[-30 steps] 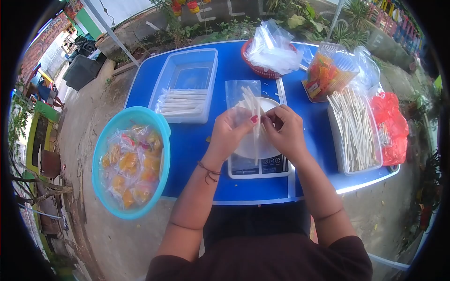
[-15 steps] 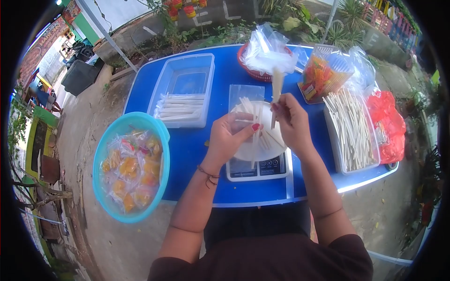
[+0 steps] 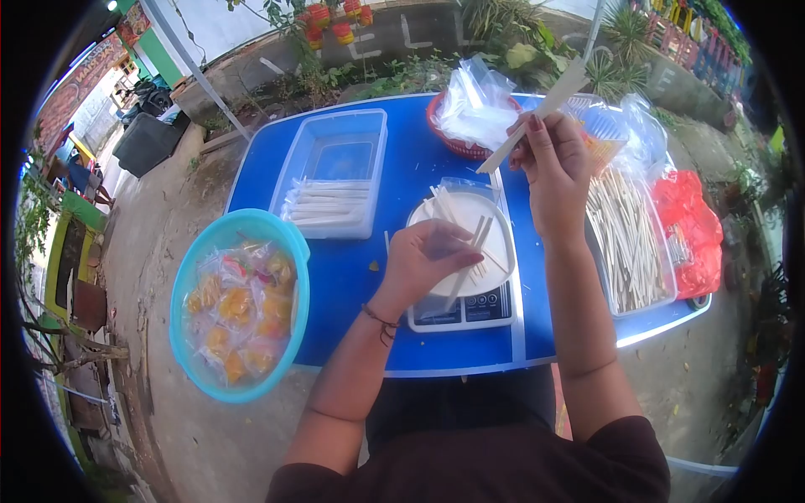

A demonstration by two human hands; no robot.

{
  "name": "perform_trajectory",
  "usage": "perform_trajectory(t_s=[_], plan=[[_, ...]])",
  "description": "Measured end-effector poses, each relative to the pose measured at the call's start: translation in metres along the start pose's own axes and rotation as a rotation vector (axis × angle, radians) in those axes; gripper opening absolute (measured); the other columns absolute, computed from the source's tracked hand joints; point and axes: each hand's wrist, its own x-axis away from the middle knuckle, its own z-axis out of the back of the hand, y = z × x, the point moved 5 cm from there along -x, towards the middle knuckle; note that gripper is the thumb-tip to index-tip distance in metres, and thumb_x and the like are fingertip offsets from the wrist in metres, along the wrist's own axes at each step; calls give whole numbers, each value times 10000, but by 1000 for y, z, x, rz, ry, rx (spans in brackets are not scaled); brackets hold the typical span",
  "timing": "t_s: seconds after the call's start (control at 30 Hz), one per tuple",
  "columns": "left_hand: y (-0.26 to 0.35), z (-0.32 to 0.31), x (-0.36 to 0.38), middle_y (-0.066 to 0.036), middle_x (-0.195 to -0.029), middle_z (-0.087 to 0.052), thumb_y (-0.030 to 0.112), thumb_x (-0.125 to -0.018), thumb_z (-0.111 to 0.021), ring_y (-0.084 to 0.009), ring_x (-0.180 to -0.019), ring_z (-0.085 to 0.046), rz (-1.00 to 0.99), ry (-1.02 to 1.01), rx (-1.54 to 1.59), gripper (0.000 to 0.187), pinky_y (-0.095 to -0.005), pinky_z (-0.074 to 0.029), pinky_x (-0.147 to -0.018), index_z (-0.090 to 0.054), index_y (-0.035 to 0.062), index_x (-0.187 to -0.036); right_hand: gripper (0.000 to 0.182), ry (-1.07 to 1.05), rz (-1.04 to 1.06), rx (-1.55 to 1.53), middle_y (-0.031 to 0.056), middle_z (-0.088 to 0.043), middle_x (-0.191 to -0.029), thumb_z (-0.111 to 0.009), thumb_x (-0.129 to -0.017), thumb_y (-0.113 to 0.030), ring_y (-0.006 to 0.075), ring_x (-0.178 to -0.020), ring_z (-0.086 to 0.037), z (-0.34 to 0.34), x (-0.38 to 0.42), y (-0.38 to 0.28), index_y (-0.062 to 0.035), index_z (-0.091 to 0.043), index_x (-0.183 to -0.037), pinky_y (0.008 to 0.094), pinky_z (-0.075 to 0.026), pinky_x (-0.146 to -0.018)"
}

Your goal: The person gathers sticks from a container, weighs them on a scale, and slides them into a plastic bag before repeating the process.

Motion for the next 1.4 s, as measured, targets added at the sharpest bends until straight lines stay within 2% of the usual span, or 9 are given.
perform_trajectory(t_s=[0.27, 0.57, 0.67, 0.77, 0.87, 0.97, 1.07, 1.17, 1.4], plan=[[-5, 2, -1, -132, -899, -728, 34, -746, -824, -175, -840, -717, 3, -2, 61, 314, -277, -580, -762, -665, -24, -1011, 181, -83, -178, -8, 50, -630, -822, -553, -996, -151, 66, -653, -546, -4, 2, 17, 26, -593, -995, 239, -475, -587], [-3, 3, -2, -135, -969, -724, 62, -773, -809, -168, -872, -708, 29, -13, 146, 373, -270, -568, -768, -653, -35, -1098, 186, -182, -237, 174, 40, -644, -898, -588, -980, -147, 94, -885, -596, 1, 19, 31, 36, -622, -989, 250, -476, -826], [-5, 1, -3, -141, -984, -718, 71, -782, -804, -170, -863, -706, 25, -35, 172, 405, -273, -576, -749, -631, -42, -1131, 152, -175, -254, 166, 13, -646, -874, -588, -968, -157, 57, -812, -555, 1, 29, 41, -11, -632, -976, 224, -428, -775], [-3, 1, -2, -118, -1002, -714, 110, -816, -782, -149, -868, -693, 51, -55, 199, 380, -269, -565, -780, -654, -38, -1142, 146, -237, -279, 141, 5, -646, -868, -599, -961, -157, 71, -854, -574, 7, 35, 47, -15, -628, -959, 236, -432, -811], [-7, 2, -3, -110, -997, -715, 104, -860, -736, -140, -861, -689, 70, -59, 283, 322, -266, -564, -769, -662, -41, -1137, 149, -290, -295, 163, 19, -654, -895, -596, -961, -154, 79, -848, -579, 14, 38, 53, -19, -639, -1006, 242, -433, -803], [-10, 3, -4, -105, -994, -715, 85, -896, -689, -133, -857, -684, 75, -48, 250, 254, -265, -564, -762, -676, -41, -1116, 292, -235, -301, 97, 49, -659, -902, -578, -957, -94, 79, -831, -573, 12, 40, 48, 24, -551, -1222, 238, -439, -780], [-12, 0, -3, -102, -989, -715, 75, -909, -668, -130, -854, -683, 69, -74, 194, 224, -267, -566, -764, -685, -39, -1101, 461, -58, -260, 45, 71, -665, -893, -531, -968, -57, 94, -822, -592, 18, 39, 49, 4, -392, -1403, 235, -447, -772], [-13, -1, -3, -102, -982, -716, 76, -909, -667, -131, -850, -683, 77, -92, 178, 224, -268, -569, -768, -684, -42, -1099, 602, -80, -154, 126, 94, -666, -904, -563, -965, -102, 114, -854, -617, 21, 37, 44, -37, -276, -1490, 243, -456, -764], [-10, 2, -4, -122, -990, -716, 92, -931, -641, -148, -876, -694, 30, -13, 205, 224, -271, -582, -756, -668, -48, -1104, 398, -235, -182, 176, 83, -673, -930, -559, -963, -70, 129, -915, -631, 15, 42, 47, -13, -480, -1350, 256, -466, -821]])
